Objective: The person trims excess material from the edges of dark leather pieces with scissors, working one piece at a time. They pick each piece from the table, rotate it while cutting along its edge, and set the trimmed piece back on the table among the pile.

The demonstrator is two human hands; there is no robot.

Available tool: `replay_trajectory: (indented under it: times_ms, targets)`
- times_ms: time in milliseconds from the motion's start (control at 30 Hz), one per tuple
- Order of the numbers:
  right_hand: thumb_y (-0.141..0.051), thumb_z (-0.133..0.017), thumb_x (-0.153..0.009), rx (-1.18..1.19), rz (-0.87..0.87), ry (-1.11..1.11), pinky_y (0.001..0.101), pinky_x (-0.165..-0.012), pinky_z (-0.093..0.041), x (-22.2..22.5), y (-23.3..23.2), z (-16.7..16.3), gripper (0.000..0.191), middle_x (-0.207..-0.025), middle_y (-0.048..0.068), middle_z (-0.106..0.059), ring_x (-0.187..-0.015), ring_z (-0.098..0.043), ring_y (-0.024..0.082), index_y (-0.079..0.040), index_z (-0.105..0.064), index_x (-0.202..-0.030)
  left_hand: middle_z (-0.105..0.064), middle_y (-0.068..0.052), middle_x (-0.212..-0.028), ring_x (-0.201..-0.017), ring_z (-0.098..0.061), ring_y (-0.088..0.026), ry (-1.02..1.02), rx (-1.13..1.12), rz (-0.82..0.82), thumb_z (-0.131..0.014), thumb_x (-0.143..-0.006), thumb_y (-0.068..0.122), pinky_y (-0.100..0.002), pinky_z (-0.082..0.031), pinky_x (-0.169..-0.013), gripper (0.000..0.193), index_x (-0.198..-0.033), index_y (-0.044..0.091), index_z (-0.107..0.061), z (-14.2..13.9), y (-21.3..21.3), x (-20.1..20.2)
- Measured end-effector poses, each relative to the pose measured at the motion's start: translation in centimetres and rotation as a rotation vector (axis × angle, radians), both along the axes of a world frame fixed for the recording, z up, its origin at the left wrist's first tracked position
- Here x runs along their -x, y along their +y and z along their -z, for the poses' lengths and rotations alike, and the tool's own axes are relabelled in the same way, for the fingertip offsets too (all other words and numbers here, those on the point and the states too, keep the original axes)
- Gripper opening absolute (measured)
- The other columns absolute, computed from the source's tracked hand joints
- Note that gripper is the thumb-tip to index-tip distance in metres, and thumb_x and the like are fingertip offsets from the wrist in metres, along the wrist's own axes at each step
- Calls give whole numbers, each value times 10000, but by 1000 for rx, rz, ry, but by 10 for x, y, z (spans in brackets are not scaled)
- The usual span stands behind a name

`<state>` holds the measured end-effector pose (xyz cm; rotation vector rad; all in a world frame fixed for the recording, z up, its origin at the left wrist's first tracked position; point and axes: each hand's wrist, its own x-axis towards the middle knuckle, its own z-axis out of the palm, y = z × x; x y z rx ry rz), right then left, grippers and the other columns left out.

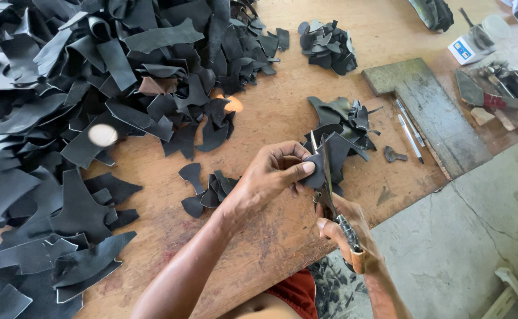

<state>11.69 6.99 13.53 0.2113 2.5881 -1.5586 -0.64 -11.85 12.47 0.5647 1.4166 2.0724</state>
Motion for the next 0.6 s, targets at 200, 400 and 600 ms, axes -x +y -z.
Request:
replay_trajectory:
  times_ms: [200, 400, 600]
  targets:
    - [-307, -598, -792, 73, -71, 105, 323, -518, -524, -3, 3, 9, 292, -642, 50, -581, -556, -615, 158, -18, -608, -838, -709, -41, -813, -660, -641, -89, -164, -198, 0, -718, -968, 173, -247, -538, -590, 152, -989, 45, -640, 13, 9, -8]
    - [-282, -577, -813, 172, -66, 138, 321, -494, -522, -5, 1, 25, 280, -644, 43, -556, -545, -584, 140, -9, -612, -862, -701, -70, -816, -639, -642, -98, -341, -325, -25, -691, -980, 114, -236, -537, -560, 112, -1003, 23, -631, 22, 15, -16]
    - [-250, -578, -828, 169, 21, 137, 294, -432, -502, -3, -10, 32, 258, -623, 37, -569, -479, -577, 130, -1, -621, -877, -697, -96, -859, -670, -667, -114, -499, -410, -43, -641, -995, 64, -228, -566, -587, 73, -1028, 6, -611, 23, 21, -24]
